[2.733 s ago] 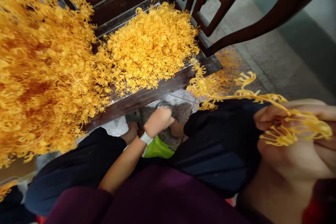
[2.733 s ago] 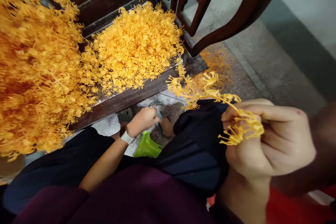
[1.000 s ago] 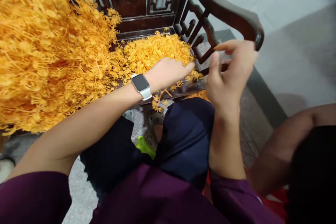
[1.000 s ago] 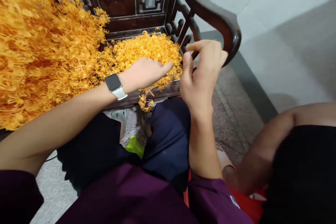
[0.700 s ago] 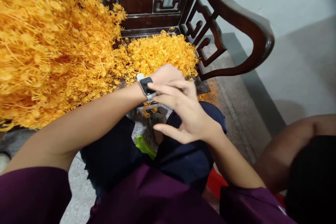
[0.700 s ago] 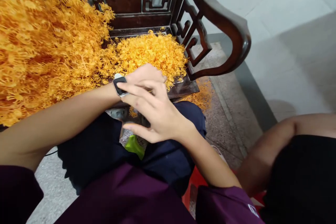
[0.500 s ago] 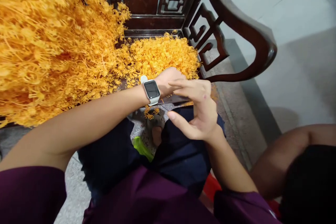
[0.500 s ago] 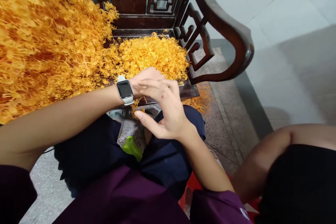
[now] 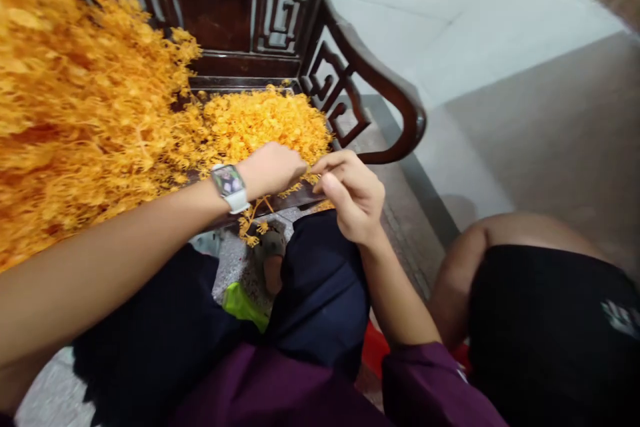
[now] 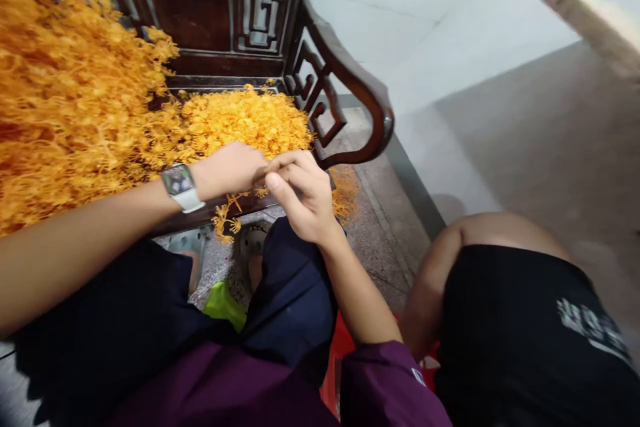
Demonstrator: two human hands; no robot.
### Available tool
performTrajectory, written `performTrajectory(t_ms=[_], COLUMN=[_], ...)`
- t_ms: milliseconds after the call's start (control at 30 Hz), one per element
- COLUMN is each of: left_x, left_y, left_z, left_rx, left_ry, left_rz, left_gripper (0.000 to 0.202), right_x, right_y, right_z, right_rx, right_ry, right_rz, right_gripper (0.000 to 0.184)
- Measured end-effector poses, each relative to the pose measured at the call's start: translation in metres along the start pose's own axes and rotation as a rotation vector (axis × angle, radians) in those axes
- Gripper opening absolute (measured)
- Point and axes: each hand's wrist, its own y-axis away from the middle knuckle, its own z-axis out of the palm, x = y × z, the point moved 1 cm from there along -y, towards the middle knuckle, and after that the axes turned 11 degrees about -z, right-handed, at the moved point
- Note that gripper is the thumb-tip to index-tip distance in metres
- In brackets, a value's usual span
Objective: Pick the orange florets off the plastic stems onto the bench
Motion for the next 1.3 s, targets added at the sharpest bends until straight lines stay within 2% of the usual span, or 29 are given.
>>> performTrajectory(t_ms=[67,133,200,267,400,500,600,700,833,933,1067,1200,1300], left_x=[-0.014,-0.028,-0.042,-0.056,-0.078,-0.086,-0.089,-0.090,-0.087,-0.083,-0.076,-0.068,-0.063], left_y=[0.001,0.003,0.006,0.010,0.015,0.014,0.012,0.008,0.004,0.002,0.001,0.004,0.010], left_z=[-0.003,-0.006,-0.007,-0.007,0.000,0.007,0.013,0.016,0.012,0.005,-0.004,-0.013,-0.019], left_rx=[0.051,0.103,0.151,0.185,0.215,0.192,0.146,0.104,0.061,0.096,0.154,0.341,0.377], left_ry=[-0.105,-0.085,0.012,0.116,0.301,0.523,0.744,0.857,0.906,0.915,0.978,1.047,0.993], left_rz=[0.014,-0.032,-0.071,-0.078,-0.082,-0.049,-0.028,-0.046,0.014,0.071,0.080,0.029,0.033], left_gripper=[0.039,0.057,0.058,0.053,0.050,0.048,0.042,0.042,0.053,0.061,0.057,0.036,0.034], right_x=[0.019,0.042,0.068,0.091,0.115,0.121,0.126,0.132,0.127,0.117,0.108,0.103,0.101], right_y=[-0.013,-0.028,-0.043,-0.053,-0.055,-0.045,-0.039,-0.036,-0.036,-0.036,-0.037,-0.037,-0.037], right_z=[-0.009,-0.014,-0.012,-0.002,0.030,0.045,0.046,0.040,0.033,0.029,0.023,0.016,0.012], right_rx=[0.021,-0.033,-0.150,-0.246,-0.308,-0.333,-0.293,-0.235,-0.179,-0.102,-0.021,-0.076,-0.126], right_ry=[0.031,0.076,0.069,-0.014,-0.327,-0.454,-0.504,-0.585,-0.683,-0.766,-0.817,-0.876,-0.914], right_rz=[0.098,0.179,0.230,0.268,0.293,0.268,0.290,0.425,0.604,0.653,0.652,0.653,0.626], right_gripper=[0.043,0.045,0.041,0.045,0.057,0.053,0.046,0.041,0.036,0.029,0.028,0.037,0.043])
